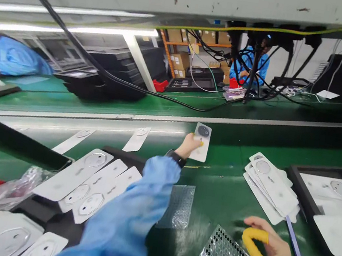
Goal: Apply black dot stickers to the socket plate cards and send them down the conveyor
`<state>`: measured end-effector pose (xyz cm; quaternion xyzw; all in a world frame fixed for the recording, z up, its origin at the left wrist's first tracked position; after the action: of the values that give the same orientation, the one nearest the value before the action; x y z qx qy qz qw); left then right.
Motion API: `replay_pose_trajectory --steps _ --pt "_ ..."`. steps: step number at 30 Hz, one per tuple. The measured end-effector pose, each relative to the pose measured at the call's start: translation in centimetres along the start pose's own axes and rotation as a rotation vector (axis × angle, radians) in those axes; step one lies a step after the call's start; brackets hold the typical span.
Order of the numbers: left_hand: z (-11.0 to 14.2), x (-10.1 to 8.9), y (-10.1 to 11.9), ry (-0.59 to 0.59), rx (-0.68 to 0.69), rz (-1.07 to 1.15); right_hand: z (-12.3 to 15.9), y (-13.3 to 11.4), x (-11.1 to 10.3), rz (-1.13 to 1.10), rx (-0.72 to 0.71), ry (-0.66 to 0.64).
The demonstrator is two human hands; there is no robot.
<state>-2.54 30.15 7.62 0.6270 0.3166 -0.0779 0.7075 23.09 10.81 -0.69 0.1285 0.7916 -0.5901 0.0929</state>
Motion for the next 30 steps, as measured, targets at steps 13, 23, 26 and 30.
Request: replay_pose_trajectory --steps 13,23,26,30 --pt "26.7 2.0 -7.4 -0.412 -0.003 0.367 1.1 -5.7 2.1 -0.220 -0.067 0.094" --pt "28.1 1.4 -9.3 -0.287 0.245 0.161 1.6 -6.1 2.5 -0.311 -0.009 0.084" --pt "28.5 1.1 -9.0 -0.263 0.306 0.176 1.5 -6.3 2.4 -0.403 0.039 0.113" --pt "28.8 0.8 -8.6 -0.235 0.260 0.250 1.0 -6.1 2.5 -0.536 0.206 -0.027"
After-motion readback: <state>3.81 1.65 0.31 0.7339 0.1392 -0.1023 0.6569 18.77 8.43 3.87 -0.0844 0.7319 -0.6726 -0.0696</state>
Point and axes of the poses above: each hand's wrist, its own z-axis away from the middle knuckle, its own x-axis out of the palm, y = z × x, the point moved 4 cm from there along -z, towards the middle knuckle, and after that the axes turned 5 degrees about y, right-handed, at the moved point
